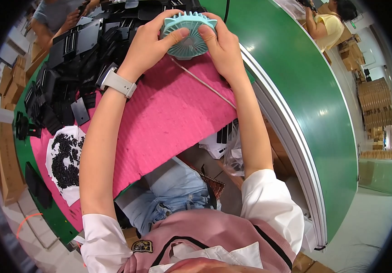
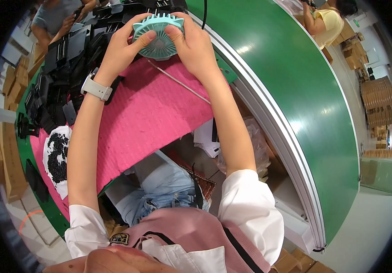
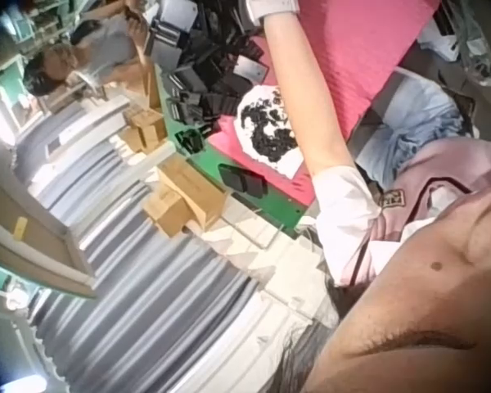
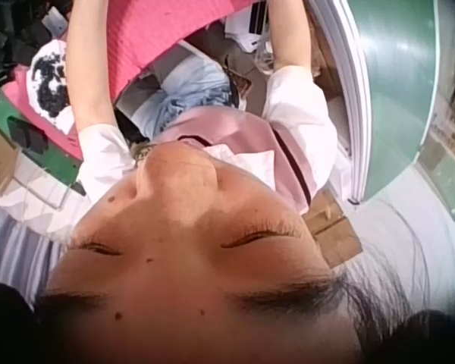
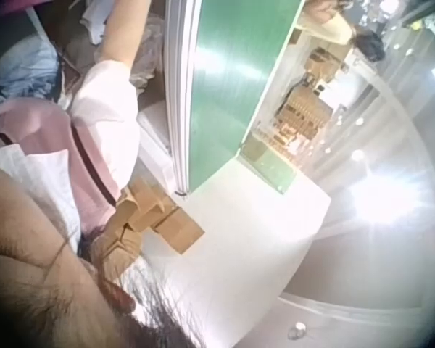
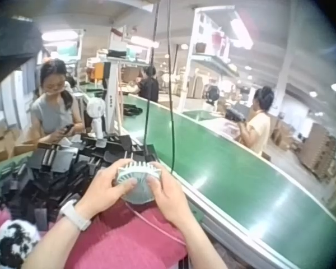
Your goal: Assembling small plastic parts by attaching clips and driving screws using an electric screwdriver.
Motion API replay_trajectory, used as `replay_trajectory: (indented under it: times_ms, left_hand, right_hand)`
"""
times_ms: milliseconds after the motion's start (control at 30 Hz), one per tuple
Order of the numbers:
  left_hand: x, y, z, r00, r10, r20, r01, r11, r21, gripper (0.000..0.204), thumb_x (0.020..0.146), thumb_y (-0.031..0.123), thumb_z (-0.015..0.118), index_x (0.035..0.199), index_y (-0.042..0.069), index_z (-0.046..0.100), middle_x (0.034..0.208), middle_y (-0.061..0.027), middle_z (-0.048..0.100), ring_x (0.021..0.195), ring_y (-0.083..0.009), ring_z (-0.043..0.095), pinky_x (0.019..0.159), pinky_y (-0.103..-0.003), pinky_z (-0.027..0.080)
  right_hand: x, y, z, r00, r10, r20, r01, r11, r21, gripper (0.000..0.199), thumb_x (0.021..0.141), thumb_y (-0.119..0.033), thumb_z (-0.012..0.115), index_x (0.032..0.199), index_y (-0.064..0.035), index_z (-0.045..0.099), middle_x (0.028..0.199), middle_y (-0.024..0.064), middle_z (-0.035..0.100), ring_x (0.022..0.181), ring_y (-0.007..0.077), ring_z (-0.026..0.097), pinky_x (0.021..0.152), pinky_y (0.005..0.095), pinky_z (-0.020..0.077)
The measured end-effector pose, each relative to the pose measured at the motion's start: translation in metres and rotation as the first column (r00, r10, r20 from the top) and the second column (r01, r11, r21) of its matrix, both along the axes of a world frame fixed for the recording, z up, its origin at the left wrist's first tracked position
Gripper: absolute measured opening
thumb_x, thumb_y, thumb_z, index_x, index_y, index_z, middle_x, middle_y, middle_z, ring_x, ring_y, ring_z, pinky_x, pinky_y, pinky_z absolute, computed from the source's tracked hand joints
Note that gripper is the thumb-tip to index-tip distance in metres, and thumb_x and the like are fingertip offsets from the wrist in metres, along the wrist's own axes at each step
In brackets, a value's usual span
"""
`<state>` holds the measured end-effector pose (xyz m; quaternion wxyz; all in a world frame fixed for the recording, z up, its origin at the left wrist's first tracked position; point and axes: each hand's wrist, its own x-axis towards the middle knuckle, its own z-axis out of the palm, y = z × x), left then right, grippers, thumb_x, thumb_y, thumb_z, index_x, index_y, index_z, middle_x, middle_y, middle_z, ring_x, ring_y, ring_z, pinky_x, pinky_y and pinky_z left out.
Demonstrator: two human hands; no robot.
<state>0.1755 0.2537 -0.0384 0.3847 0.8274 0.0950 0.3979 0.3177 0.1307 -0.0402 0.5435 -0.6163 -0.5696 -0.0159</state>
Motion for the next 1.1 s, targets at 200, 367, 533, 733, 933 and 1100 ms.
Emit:
replay_trajectory:
  times_ms: [200,367,533,733,933,1100]
  left_hand:
    - [0.001,0.004,-0.001,1.000,0.012,0.003,-0.011,0.999,-0.042,0.044,0.085,0.035,0.067,0.119,0.008,0.058,0.093,-0.0101,0.069,0.084,-0.0189,0.067,0.075,-0.031,0.052]
    - [-0.003,0.000,-0.006,0.997,-0.072,0.033,0.075,0.990,-0.121,0.046,0.084,0.032,0.070,0.121,0.009,0.056,0.101,-0.0091,0.067,0.088,-0.0150,0.064,0.076,-0.030,0.052]
    - [-0.013,0.004,0.004,0.945,-0.291,0.146,0.324,0.887,-0.329,0.048,0.089,0.030,0.064,0.128,0.009,0.050,0.119,-0.0081,0.060,0.109,-0.0149,0.056,0.090,-0.030,0.044]
    - [-0.030,0.015,0.010,0.986,-0.130,-0.101,0.158,0.919,0.361,0.061,0.074,0.005,0.063,0.133,0.013,0.047,0.137,-0.0095,0.048,0.132,-0.0250,0.040,0.106,-0.038,0.033]
    - [-0.022,-0.010,0.023,0.995,-0.064,0.081,0.007,0.827,0.562,0.057,0.062,0.013,0.076,0.116,0.012,0.058,0.133,-0.0094,0.050,0.127,-0.0289,0.044,0.103,-0.042,0.036]
    - [-0.024,-0.015,0.019,0.993,-0.111,-0.050,0.121,0.853,0.508,0.053,0.060,0.015,0.076,0.110,0.011,0.057,0.122,-0.0107,0.054,0.110,-0.0299,0.053,0.094,-0.041,0.043]
  right_hand:
    - [-0.004,0.004,0.004,0.999,-0.038,0.020,0.038,0.999,-0.028,0.037,0.095,-0.033,0.052,0.117,-0.0040,0.054,0.084,0.0167,0.067,0.082,0.0330,0.066,0.071,0.0359,0.0497]
    - [-0.002,-0.005,0.005,0.993,0.092,-0.076,-0.095,0.995,-0.042,0.039,0.089,-0.025,0.062,0.121,-0.0054,0.051,0.093,0.0145,0.066,0.089,0.0266,0.065,0.077,0.0330,0.0490]
    - [0.003,-0.019,-0.004,0.964,0.122,-0.237,-0.138,0.989,-0.053,0.071,0.071,-0.015,0.080,0.129,-0.0005,0.042,0.111,0.0108,0.060,0.101,0.0167,0.058,0.087,0.0299,0.0471]
    - [0.008,-0.055,0.010,0.729,0.462,-0.505,-0.319,0.882,0.347,0.073,0.068,-0.003,0.080,0.130,0.0020,0.041,0.118,0.0098,0.056,0.106,0.0205,0.057,0.091,0.0334,0.0461]
    - [0.016,-0.071,0.010,0.702,0.548,-0.455,-0.412,0.834,0.369,0.079,0.069,-0.017,0.081,0.133,-0.0043,0.036,0.118,0.0180,0.052,0.107,0.0347,0.055,0.092,0.0459,0.0453]
    - [0.008,-0.069,0.015,0.675,0.593,-0.439,-0.436,0.800,0.411,0.082,0.068,-0.022,0.081,0.135,-0.0088,0.035,0.112,0.0174,0.051,0.101,0.0366,0.054,0.089,0.0437,0.0462]
